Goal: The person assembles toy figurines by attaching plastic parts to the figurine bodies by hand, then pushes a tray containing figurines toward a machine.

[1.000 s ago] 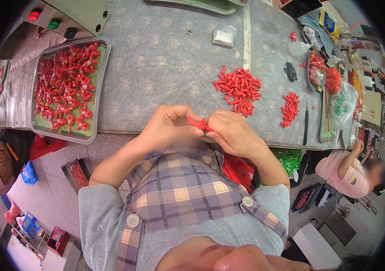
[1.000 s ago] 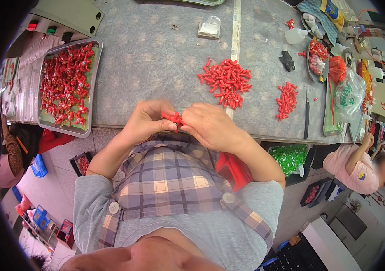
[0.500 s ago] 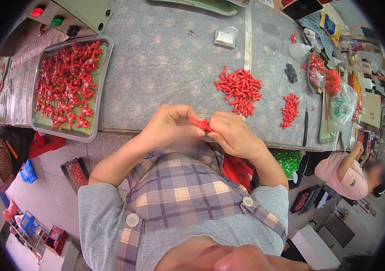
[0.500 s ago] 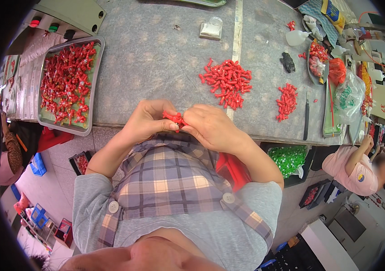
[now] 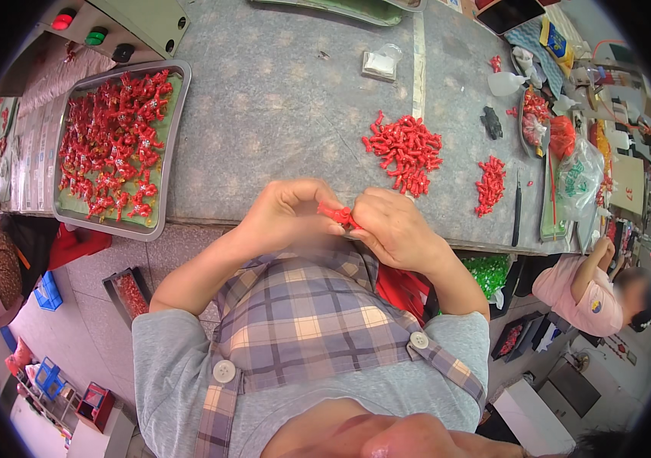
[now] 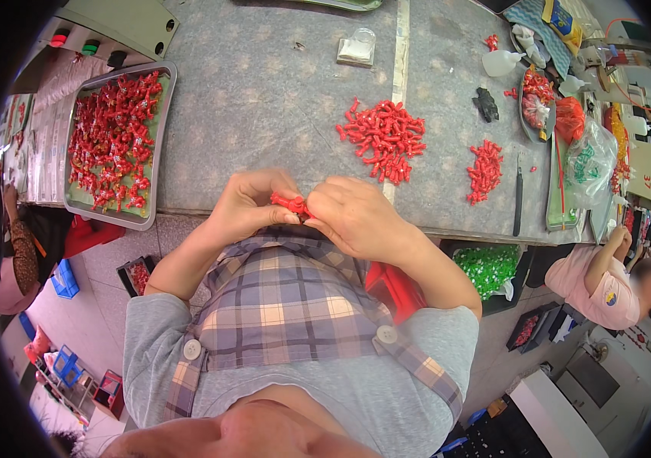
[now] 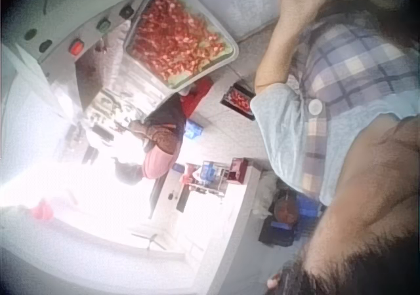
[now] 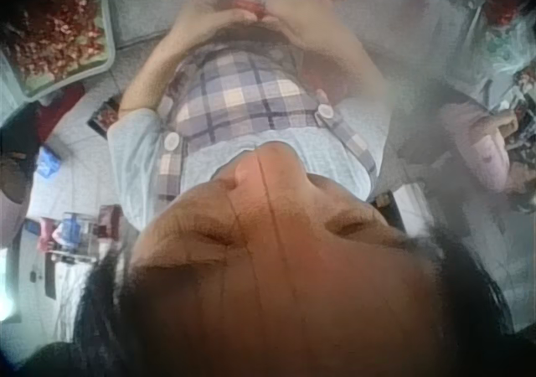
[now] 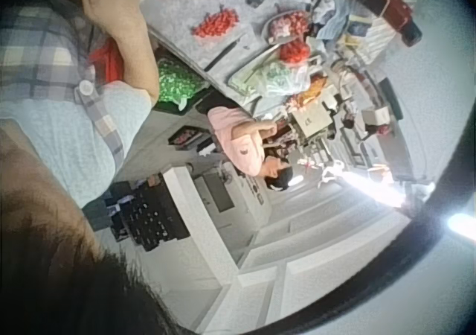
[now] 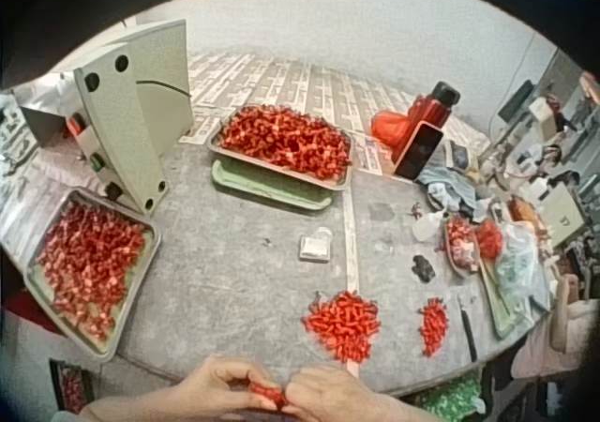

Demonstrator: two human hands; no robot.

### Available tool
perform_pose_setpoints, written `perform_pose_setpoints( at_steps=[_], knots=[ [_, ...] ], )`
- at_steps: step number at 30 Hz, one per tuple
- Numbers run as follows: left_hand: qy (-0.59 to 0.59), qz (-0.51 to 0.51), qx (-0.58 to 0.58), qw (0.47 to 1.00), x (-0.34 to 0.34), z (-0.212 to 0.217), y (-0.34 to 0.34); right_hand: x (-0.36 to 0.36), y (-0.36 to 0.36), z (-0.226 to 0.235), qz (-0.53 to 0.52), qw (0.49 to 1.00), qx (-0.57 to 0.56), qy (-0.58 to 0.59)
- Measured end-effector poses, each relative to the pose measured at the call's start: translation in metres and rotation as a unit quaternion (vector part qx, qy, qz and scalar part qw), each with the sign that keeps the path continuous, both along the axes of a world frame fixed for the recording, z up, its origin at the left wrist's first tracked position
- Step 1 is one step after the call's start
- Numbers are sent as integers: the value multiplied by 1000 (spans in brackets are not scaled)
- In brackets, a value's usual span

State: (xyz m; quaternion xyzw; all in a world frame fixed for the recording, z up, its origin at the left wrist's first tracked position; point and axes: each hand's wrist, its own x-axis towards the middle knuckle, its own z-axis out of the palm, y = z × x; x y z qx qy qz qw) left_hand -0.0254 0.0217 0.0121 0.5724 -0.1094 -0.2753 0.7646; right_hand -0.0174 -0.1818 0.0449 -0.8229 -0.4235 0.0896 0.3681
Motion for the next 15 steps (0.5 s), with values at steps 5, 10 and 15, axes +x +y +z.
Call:
perform_pose_setpoints(
  at_steps=[5,10,15],
  knots=[
    [-162,9,19,987,2,-6,1,0,2,0,-4,994,0,-108],
    [-290,31,27,956,4,-10,-1,2,1,-2,17,984,-24,-175],
    [-323,33,37,945,4,-12,0,1,-1,-6,13,977,-28,-209]
  ],
)
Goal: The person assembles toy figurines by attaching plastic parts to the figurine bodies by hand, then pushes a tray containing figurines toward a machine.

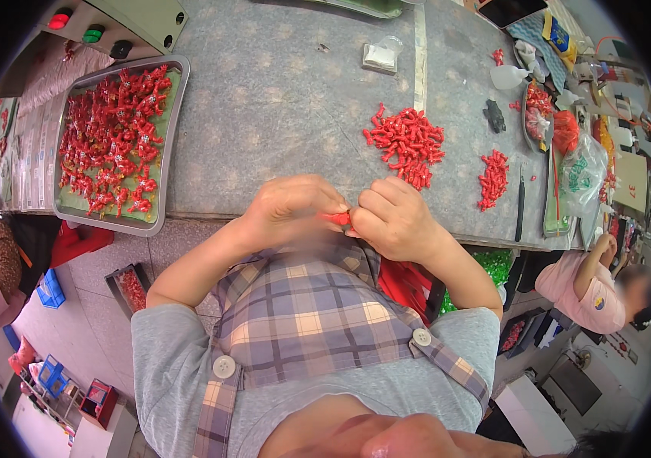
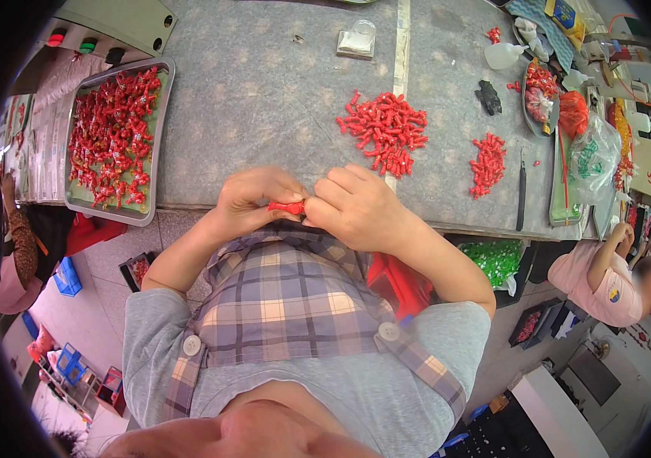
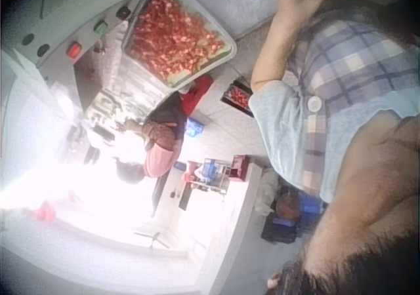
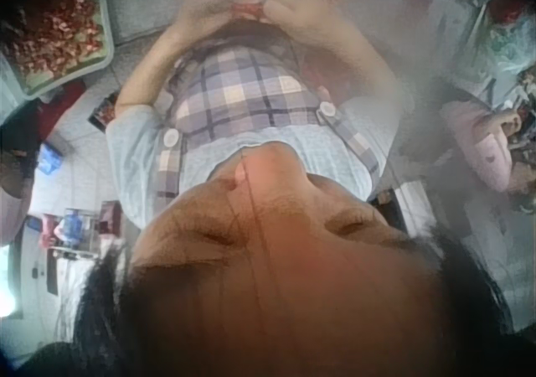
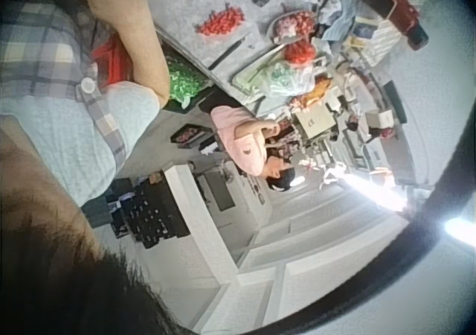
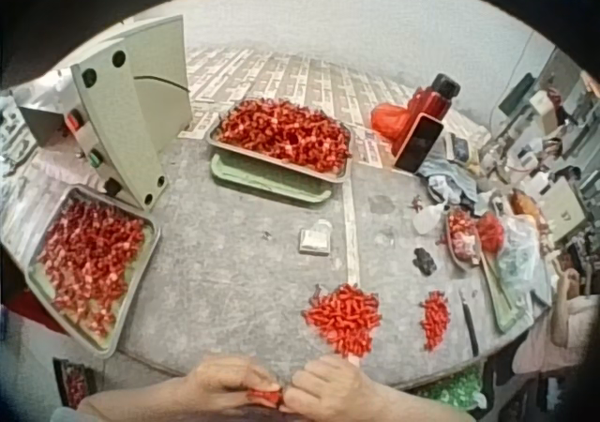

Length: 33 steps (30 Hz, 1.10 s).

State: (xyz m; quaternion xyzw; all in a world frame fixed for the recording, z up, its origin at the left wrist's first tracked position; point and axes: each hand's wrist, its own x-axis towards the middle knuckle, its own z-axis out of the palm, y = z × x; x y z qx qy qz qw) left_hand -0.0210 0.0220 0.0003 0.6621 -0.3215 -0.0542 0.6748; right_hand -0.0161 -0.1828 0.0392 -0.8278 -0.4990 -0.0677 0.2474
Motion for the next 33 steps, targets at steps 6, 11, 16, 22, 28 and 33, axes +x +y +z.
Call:
perform_pose_setpoints(
  at_steps=[6,11,16,22,28,33],
  knots=[
    [-47,6,3,999,1,-5,-1,-1,-1,-2,2,1000,0,-22],
    [-94,20,10,995,0,-8,-1,-2,0,-2,3,999,-1,-46],
    [-114,25,4,993,0,-8,-2,-2,0,-2,3,998,-8,-63],
    [-130,27,-2,991,0,-7,0,-2,2,-1,5,997,-10,-73],
    [-132,29,3,991,0,-7,0,-1,2,-1,2,997,-12,-81],
    [-132,27,2,991,1,-9,-1,-2,1,-1,-3,997,-19,-76]
  ],
)
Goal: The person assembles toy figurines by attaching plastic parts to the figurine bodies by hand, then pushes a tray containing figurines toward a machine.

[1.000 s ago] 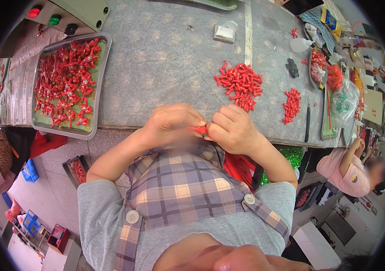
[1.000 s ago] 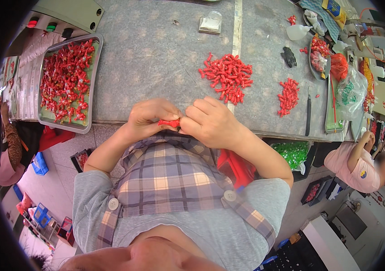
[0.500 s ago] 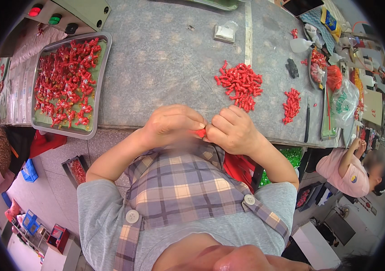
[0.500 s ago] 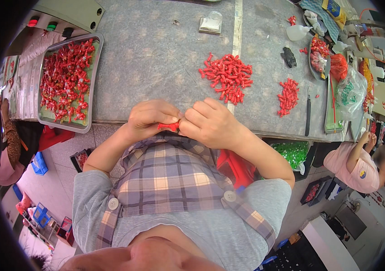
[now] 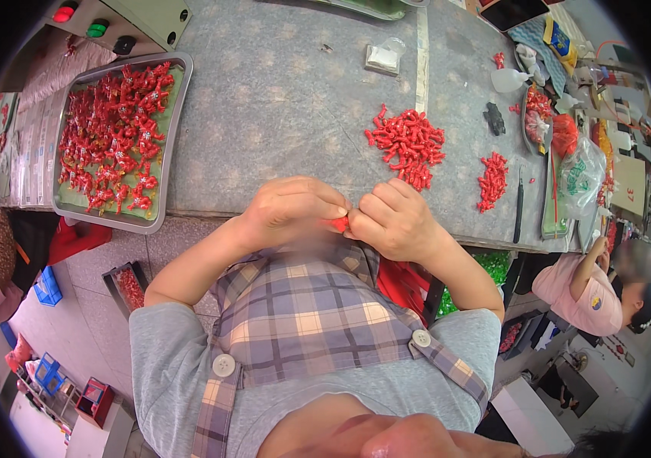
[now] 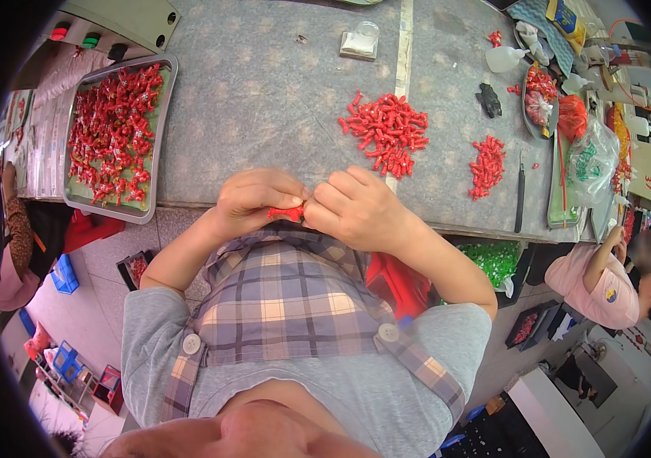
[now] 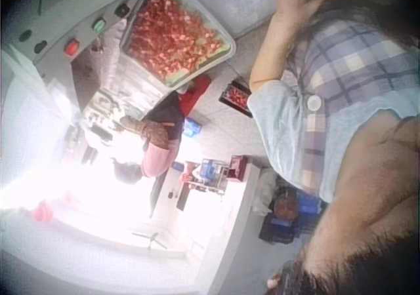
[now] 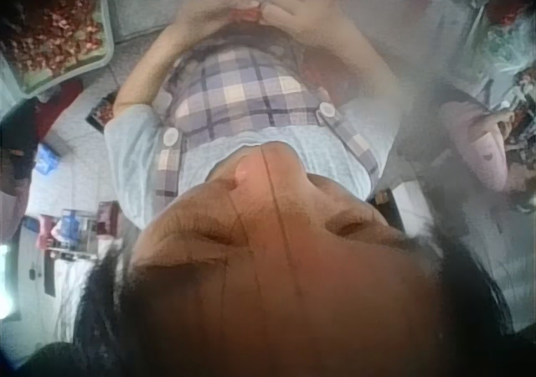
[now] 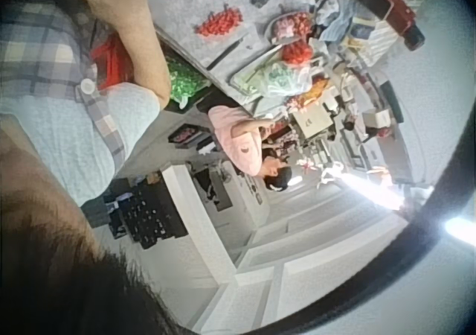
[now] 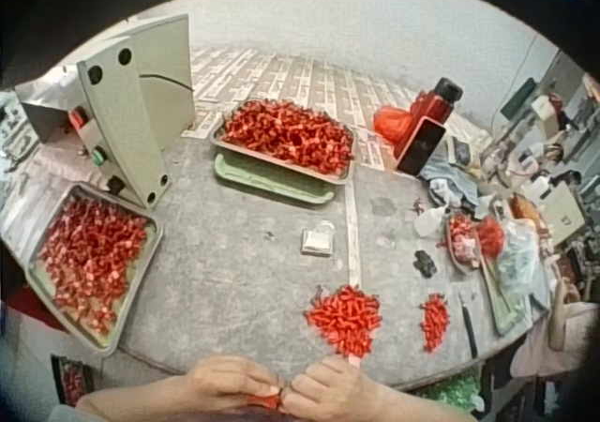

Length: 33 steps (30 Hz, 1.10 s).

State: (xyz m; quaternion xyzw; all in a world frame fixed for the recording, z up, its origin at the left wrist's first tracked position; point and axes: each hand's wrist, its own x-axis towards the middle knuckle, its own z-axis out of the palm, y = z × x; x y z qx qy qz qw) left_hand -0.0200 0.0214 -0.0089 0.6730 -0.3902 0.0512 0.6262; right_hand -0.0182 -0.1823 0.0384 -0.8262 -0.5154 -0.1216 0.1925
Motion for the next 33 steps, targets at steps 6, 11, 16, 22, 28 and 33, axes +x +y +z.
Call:
perform_pose_setpoints(
  at_steps=[6,11,16,22,28,33],
  knots=[
    [33,-11,29,999,0,9,7,1,3,-3,-2,1000,17,13],
    [73,-9,33,997,0,17,4,-1,0,0,-2,999,29,44],
    [105,-10,52,993,0,19,2,-3,-2,-1,-10,998,34,58],
    [131,-13,63,989,-1,18,2,-3,-1,-4,-20,996,47,75],
    [158,-7,50,986,3,18,3,0,0,-4,-27,990,64,124],
    [332,-3,-19,943,-1,17,-2,5,4,-2,-51,978,86,184]
  ],
)
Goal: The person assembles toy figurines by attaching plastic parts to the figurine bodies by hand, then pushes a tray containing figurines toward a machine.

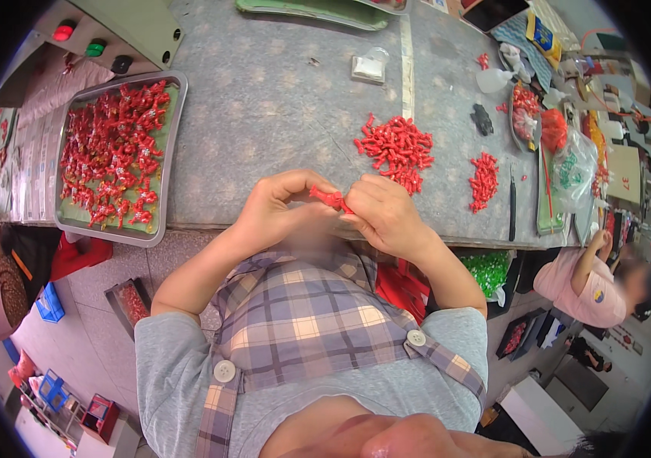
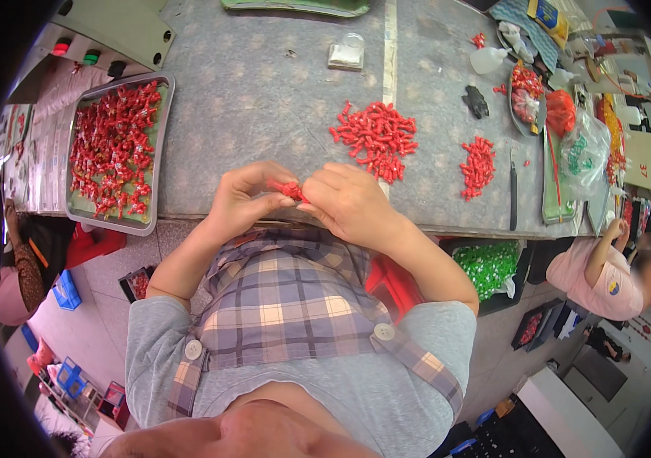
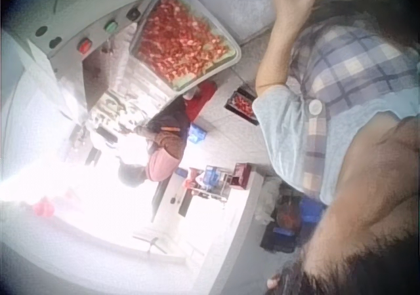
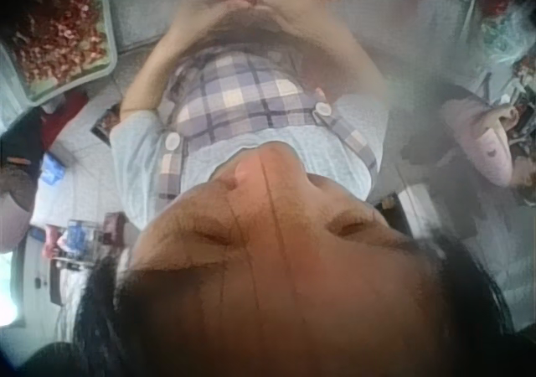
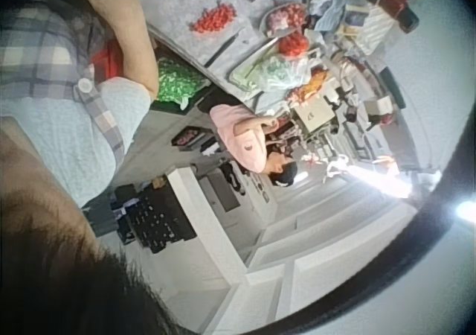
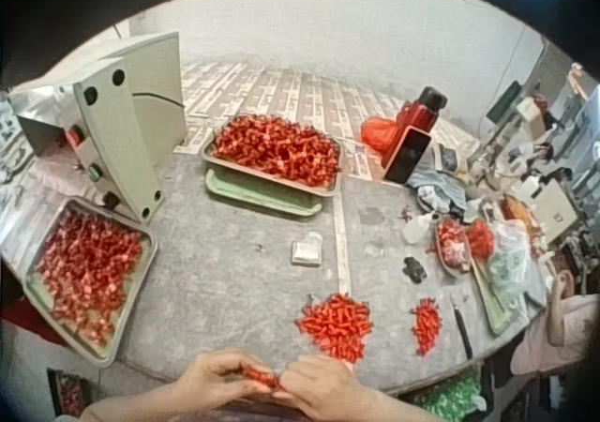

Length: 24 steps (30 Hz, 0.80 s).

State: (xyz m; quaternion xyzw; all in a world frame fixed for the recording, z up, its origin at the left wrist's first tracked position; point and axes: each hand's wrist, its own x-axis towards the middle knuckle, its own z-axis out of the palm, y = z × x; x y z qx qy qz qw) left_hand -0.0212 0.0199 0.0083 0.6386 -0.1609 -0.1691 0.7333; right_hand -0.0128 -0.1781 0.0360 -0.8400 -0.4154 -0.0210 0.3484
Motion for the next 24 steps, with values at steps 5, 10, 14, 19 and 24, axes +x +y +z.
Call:
perform_pose_setpoints(
  at_steps=[5,10,14,19,24],
  knots=[
    [106,-6,-39,994,-2,4,4,1,5,-1,-11,997,16,69],
    [190,-8,-76,979,3,9,7,5,9,-3,-19,996,21,83],
    [187,20,-85,978,3,7,11,9,17,-1,-31,995,38,86],
    [89,119,-123,981,5,1,44,9,17,-12,-72,984,60,149],
    [-49,340,40,938,6,4,112,-2,12,-31,-75,984,64,147]
  ],
)
